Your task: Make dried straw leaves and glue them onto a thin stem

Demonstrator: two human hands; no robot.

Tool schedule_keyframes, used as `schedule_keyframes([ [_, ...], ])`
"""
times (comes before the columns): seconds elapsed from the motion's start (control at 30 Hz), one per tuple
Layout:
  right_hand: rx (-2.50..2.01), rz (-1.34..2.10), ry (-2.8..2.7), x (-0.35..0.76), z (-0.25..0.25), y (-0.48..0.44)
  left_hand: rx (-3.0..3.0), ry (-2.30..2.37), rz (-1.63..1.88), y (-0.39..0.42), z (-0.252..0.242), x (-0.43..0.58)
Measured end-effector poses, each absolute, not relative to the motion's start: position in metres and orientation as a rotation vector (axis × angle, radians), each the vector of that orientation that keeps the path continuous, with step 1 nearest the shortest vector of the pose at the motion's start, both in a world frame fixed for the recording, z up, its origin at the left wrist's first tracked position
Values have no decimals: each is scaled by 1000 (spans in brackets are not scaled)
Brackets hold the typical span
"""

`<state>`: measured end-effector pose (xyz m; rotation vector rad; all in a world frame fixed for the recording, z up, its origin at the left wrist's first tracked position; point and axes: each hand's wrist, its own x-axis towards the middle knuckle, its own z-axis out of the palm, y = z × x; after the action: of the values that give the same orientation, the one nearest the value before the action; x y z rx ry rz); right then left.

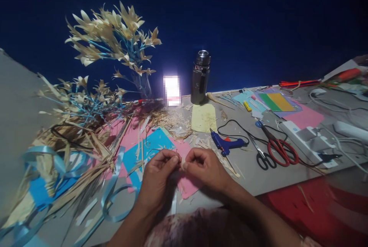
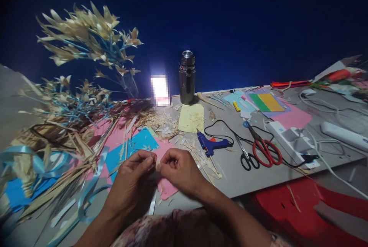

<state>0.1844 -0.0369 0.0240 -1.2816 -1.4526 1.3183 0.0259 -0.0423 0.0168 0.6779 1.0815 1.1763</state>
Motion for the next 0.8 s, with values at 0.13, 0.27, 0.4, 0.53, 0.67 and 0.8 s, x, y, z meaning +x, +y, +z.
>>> schedule_keyframes([
  [0.13,-1398,1095,-1785,187,31,-38,899,1226,1119,-41,19,23],
  [0.27,-1425,1061,-1911,188,34,-36,1077,1300,1058,-40,19,21],
  [0.4,-1347,1193,-1767,186,27,-34,885,1207,1158,-38,13,22],
  [0.53,-1199,1474,-1435,178,10,-31,645,1125,1253,-36,6,28],
  [0.67,-1039,1715,-1034,172,-5,-30,612,1087,1281,-35,4,31],
  [0.8,-991,1738,-882,173,-13,-28,581,1042,1278,-36,7,31],
])
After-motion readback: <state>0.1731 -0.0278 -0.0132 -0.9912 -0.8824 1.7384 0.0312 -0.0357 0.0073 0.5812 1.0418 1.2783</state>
